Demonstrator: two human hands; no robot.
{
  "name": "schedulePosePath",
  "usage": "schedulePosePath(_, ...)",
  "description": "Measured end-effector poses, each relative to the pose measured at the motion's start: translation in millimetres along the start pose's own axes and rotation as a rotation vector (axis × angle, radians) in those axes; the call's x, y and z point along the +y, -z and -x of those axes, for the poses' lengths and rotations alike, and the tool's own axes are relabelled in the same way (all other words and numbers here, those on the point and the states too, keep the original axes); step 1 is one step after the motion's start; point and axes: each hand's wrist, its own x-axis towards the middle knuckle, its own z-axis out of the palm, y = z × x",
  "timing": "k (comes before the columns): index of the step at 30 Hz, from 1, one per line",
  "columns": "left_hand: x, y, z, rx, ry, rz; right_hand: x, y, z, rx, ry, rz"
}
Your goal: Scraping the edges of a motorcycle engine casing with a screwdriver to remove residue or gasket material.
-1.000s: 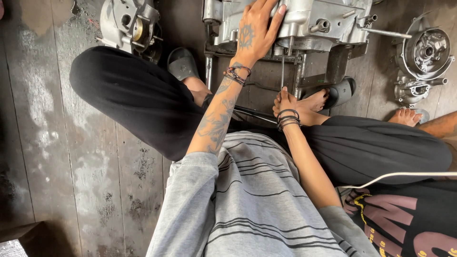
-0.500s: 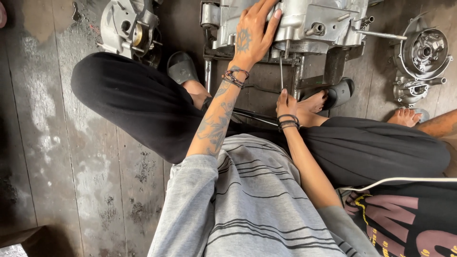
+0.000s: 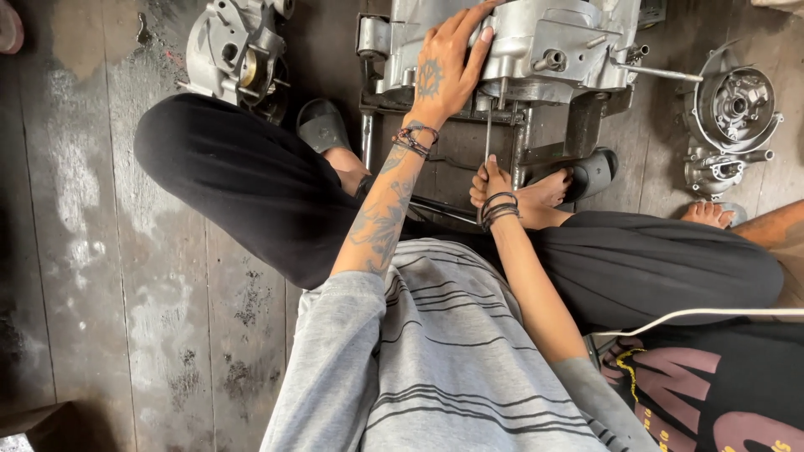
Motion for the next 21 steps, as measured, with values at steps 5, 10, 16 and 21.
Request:
schedulePosePath(5, -3, -3, 0, -0.003, 0.001, 0.022, -12, -59, 44, 0.392, 0.423, 0.478)
schedulePosePath(10, -2, -1, -2, 0.001, 0.01, 0.013, -10, -18, 41, 0.551, 0.607, 1.128)
schedulePosePath(16, 2, 3, 0, -0.012, 0.017, 0.01, -1, 1, 56, 0.57, 0.622, 1.237)
schedulePosePath(21, 3, 2, 1, -0.029, 0.023, 0.04, -12, 16, 59, 0.671, 0.487, 1.457)
